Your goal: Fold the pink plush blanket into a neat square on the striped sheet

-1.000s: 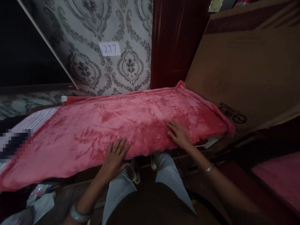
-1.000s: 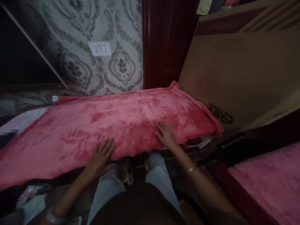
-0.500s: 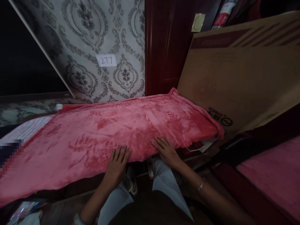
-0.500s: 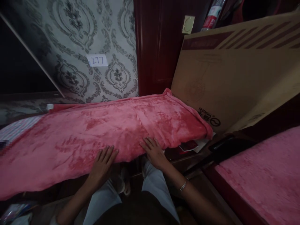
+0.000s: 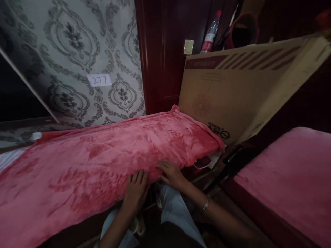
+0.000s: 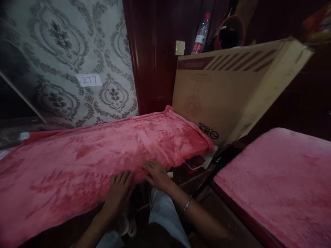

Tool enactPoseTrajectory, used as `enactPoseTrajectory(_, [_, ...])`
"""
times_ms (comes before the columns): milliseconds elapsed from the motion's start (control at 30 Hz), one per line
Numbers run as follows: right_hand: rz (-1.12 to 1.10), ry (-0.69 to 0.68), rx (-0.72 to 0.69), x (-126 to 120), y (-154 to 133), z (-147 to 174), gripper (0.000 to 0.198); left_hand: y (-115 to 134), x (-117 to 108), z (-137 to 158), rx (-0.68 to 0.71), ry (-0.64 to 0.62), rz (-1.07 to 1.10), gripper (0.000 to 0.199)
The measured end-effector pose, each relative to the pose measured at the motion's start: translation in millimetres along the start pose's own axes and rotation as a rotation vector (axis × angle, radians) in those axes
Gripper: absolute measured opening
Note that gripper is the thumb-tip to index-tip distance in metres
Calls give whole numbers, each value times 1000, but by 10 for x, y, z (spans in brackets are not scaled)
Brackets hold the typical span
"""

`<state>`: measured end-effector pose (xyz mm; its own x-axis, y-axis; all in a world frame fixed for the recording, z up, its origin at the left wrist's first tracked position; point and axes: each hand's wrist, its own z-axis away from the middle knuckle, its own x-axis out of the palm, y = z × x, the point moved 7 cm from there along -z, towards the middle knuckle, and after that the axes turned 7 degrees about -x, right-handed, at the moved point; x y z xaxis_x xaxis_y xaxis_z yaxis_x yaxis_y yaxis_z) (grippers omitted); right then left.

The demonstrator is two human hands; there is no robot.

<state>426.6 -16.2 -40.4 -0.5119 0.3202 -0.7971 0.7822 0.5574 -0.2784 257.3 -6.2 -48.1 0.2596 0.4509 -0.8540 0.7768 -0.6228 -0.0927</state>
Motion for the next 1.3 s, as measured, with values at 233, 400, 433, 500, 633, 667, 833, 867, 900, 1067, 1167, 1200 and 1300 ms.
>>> enactPoseTrajectory(233, [158,-178,11,150,-75,46,69,-168,143,38,7,35,63,43])
enactPoseTrajectory(400, [139,-69,13,150,-37,3,55,-169,29,-9,26,49,78,33])
enactPoseTrajectory(433, [132,-47,7,149,-29,-4,53,-143,-2,-20,20,55,81,31])
enactPoseTrajectory(500, [119,-10,-1,147,-9,-21,47,-76,-41,-37,4,67,92,37])
enactPoseTrajectory(633, [89,43,15,106,22,-67,41,8,11,-70,-48,39,50,50])
enactPoseTrajectory(667, [78,47,15,90,17,-78,41,0,38,-81,-68,26,29,48])
enactPoseTrajectory(833, [5,69,27,15,-25,-98,34,-51,98,-107,-20,8,10,46])
enactPoseTrajectory(867, [-10,81,38,7,-25,-100,32,-55,93,-106,2,12,9,46])
enactPoseTrajectory(900, [-23,93,49,1,-22,-107,29,-57,81,-105,19,19,2,46])
enactPoseTrajectory(1067, [-70,116,148,15,39,-217,20,-24,-25,-159,17,37,2,37])
enactPoseTrajectory(1167, [-81,105,191,19,42,-290,20,-15,-74,-245,-35,-7,39,33])
enactPoseTrajectory(1200, [-84,103,197,16,34,-299,19,-24,-79,-274,-56,-31,36,32])
enactPoseTrajectory(1300, [-98,97,169,5,-15,-266,18,-91,-74,-332,-111,-87,34,35])
